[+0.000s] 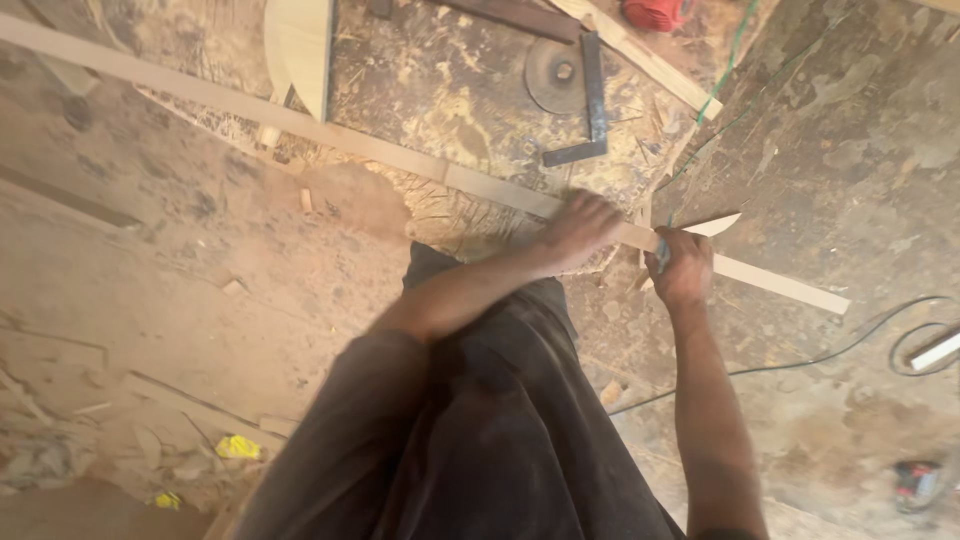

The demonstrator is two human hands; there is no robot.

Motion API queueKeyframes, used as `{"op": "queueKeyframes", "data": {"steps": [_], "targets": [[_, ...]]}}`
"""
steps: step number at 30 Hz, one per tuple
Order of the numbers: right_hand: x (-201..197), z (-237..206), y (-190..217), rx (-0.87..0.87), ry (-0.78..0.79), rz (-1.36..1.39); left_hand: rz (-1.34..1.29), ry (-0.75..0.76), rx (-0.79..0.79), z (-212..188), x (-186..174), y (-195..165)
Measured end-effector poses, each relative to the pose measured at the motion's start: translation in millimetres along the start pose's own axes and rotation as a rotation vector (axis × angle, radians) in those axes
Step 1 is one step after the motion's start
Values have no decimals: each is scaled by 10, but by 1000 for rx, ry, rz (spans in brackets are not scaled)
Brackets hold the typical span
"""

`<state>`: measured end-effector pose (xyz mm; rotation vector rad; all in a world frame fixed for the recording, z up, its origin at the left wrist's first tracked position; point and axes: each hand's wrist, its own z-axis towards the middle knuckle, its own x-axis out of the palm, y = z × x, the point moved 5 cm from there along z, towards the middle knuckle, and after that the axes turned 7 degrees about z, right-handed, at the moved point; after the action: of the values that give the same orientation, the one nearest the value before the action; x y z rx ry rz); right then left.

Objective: The person marks a long wooden plank with a pencil and then uses a handheld circular saw to cut the plank into smaller pieces. The person repeatedly measures, marks, and cuts the wood on a workbench.

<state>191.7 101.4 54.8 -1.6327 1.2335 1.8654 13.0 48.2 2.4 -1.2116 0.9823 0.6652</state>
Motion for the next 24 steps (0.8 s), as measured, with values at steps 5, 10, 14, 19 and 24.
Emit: {"op": "queueKeyframes", "data": {"steps": [5,10,14,19,24], "targets": [[141,-15,156,3,-5,27,99,61,-40,-920,-576,934],[230,73,315,43,32,-30,251,-1,35,-1139,-643,1234],[313,53,360,126,45,-60,196,-39,36,-1215,-558,1328],[375,20,392,108,34,-74,337,55,78,-1194,-553,1326],[343,29,456,185,52,-127,283,-10,56,-1262,-574,1314]]}}
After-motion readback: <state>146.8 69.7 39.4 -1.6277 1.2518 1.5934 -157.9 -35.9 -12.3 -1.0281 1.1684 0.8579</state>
